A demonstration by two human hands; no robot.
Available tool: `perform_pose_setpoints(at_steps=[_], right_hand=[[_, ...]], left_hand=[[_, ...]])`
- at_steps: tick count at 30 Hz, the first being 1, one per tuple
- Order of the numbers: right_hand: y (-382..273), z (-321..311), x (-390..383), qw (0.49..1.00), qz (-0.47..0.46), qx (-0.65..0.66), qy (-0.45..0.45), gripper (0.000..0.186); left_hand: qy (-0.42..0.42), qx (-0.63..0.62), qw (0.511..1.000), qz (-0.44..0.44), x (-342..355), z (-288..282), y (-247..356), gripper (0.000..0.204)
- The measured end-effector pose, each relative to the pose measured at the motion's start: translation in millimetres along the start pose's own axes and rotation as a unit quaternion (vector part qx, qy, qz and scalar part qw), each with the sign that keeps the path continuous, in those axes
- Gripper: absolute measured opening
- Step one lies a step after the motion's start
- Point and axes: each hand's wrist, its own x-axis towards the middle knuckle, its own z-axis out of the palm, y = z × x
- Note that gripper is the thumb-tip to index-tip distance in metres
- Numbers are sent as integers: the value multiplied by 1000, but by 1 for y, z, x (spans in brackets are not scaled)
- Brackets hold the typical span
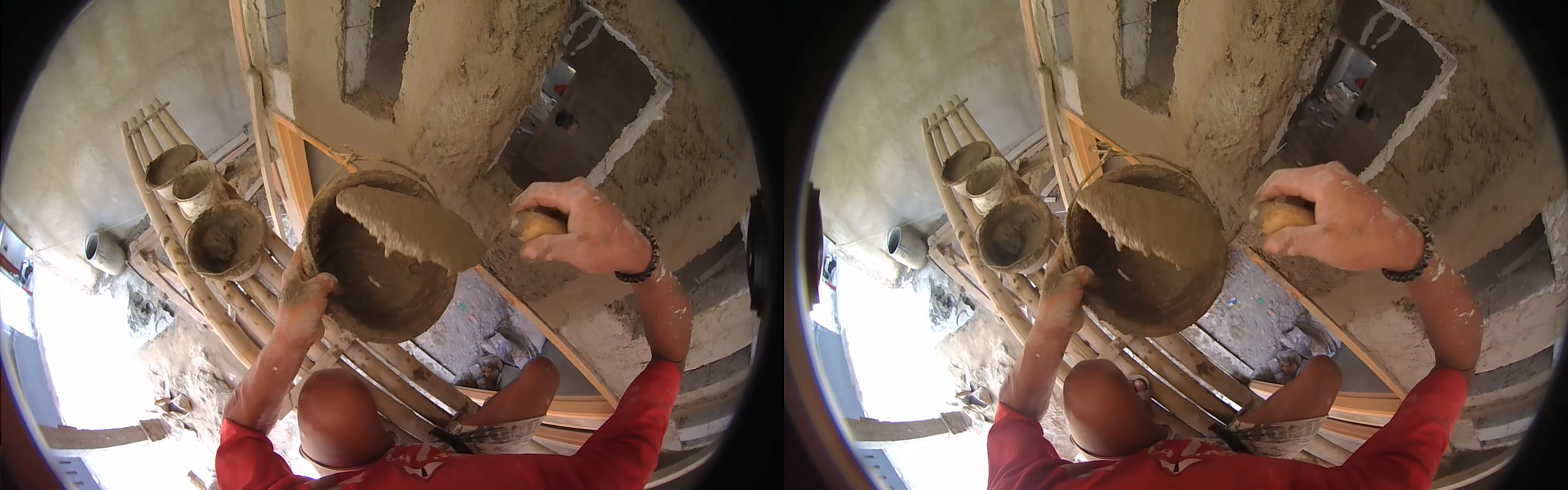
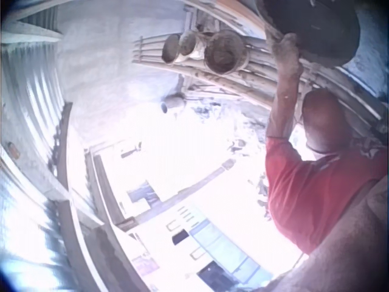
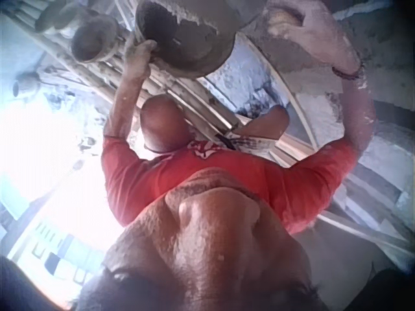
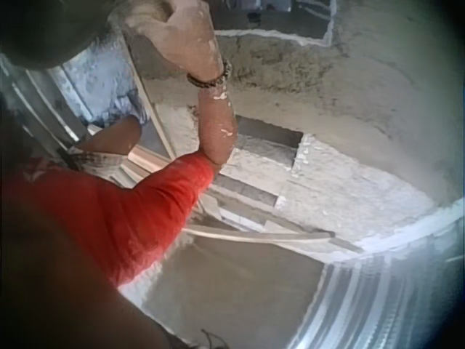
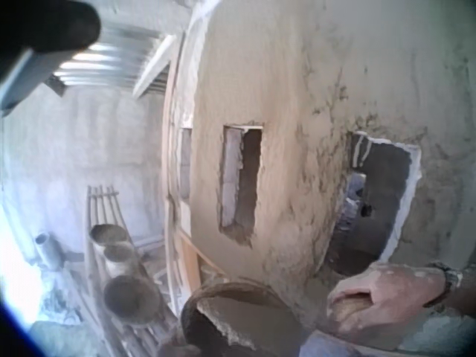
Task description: The person applies wet plaster from a bucket onto a wall using a trowel and then smooths the surface using a long wooden board.
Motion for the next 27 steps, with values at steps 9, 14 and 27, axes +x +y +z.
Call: perform_pose_setpoints(at_steps=[9,14,27], right_hand=[[29,-108,21,933,97,-106,330,37],[47,-127,-5,949,159,-63,264,43],[86,11,-68,967,240,4,-85,50]], left_hand=[[-10,-11,1000,-26,-8,8,22,60],[-9,85,996,-5,-12,21,15,56],[14,93,994,-48,-34,93,-33,60]])
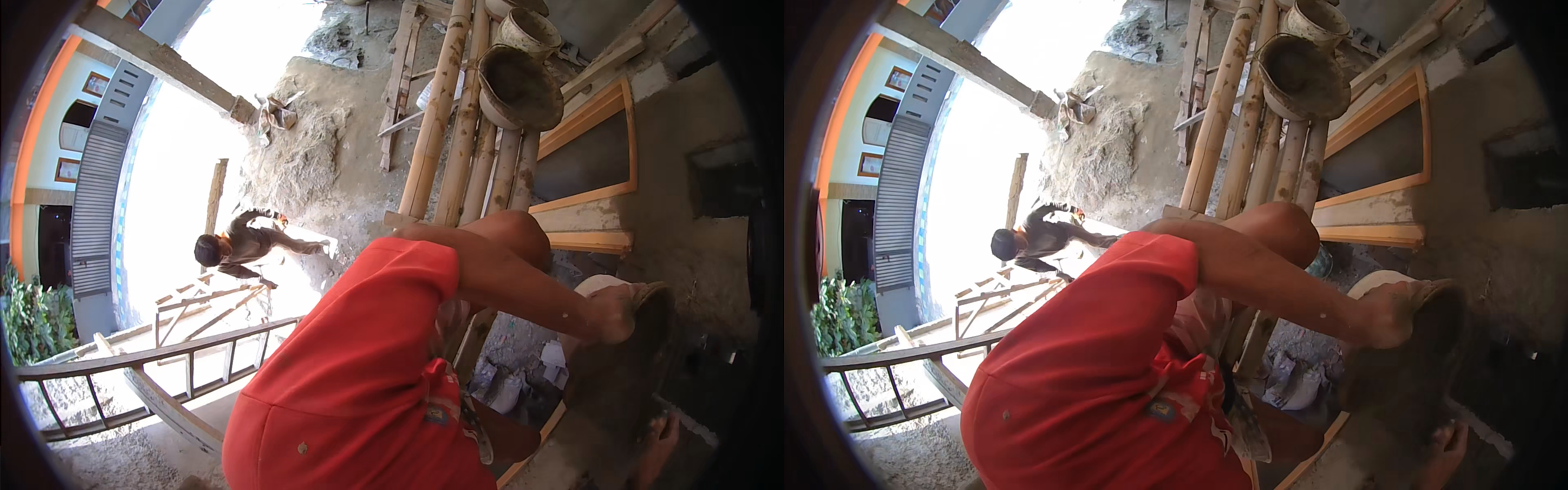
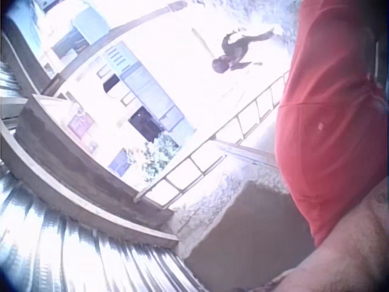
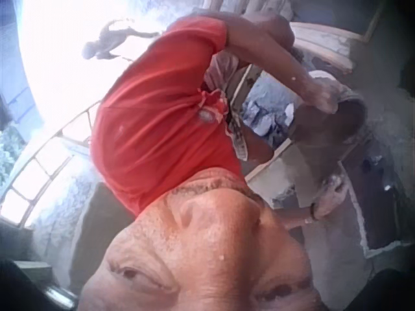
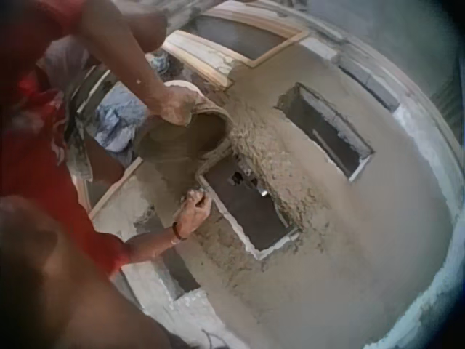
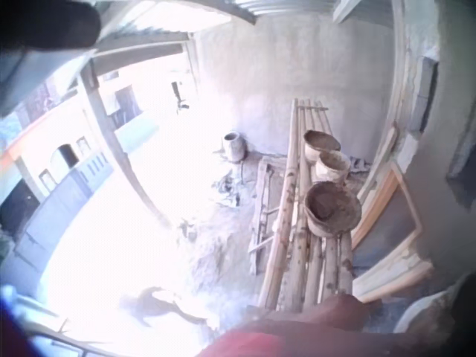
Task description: The person applies wet plaster from a bucket onto a wall using a trowel and then smooths the surface using a long wooden board.
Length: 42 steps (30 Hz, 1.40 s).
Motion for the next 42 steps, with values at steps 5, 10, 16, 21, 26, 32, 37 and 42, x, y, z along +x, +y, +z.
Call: perform_pose_setpoints(at_steps=[5,10,16,21,26,32,37,42], right_hand=[[-28,39,-13,999,0,-38,-15,33],[-43,69,-7,998,-48,32,26,31],[-15,82,9,986,-85,-85,112,37],[-25,92,29,956,-151,-149,203,29],[-43,82,45,936,-119,-266,199,24],[-46,79,57,890,-174,-374,194,31],[-46,112,102,908,-182,-354,130,14],[-8,140,113,823,-419,-252,289,11]], left_hand=[[21,23,994,105,8,17,-38,61],[19,58,994,89,19,10,-52,60],[-36,-1,999,33,39,-13,-50,49],[-29,-7,999,-21,34,-30,-28,59],[-18,-77,997,-2,27,-34,-9,58],[-6,-37,999,21,26,-37,-8,65],[-19,-21,998,54,27,-42,-13,67],[-28,-64,995,64,26,-41,-18,67]])
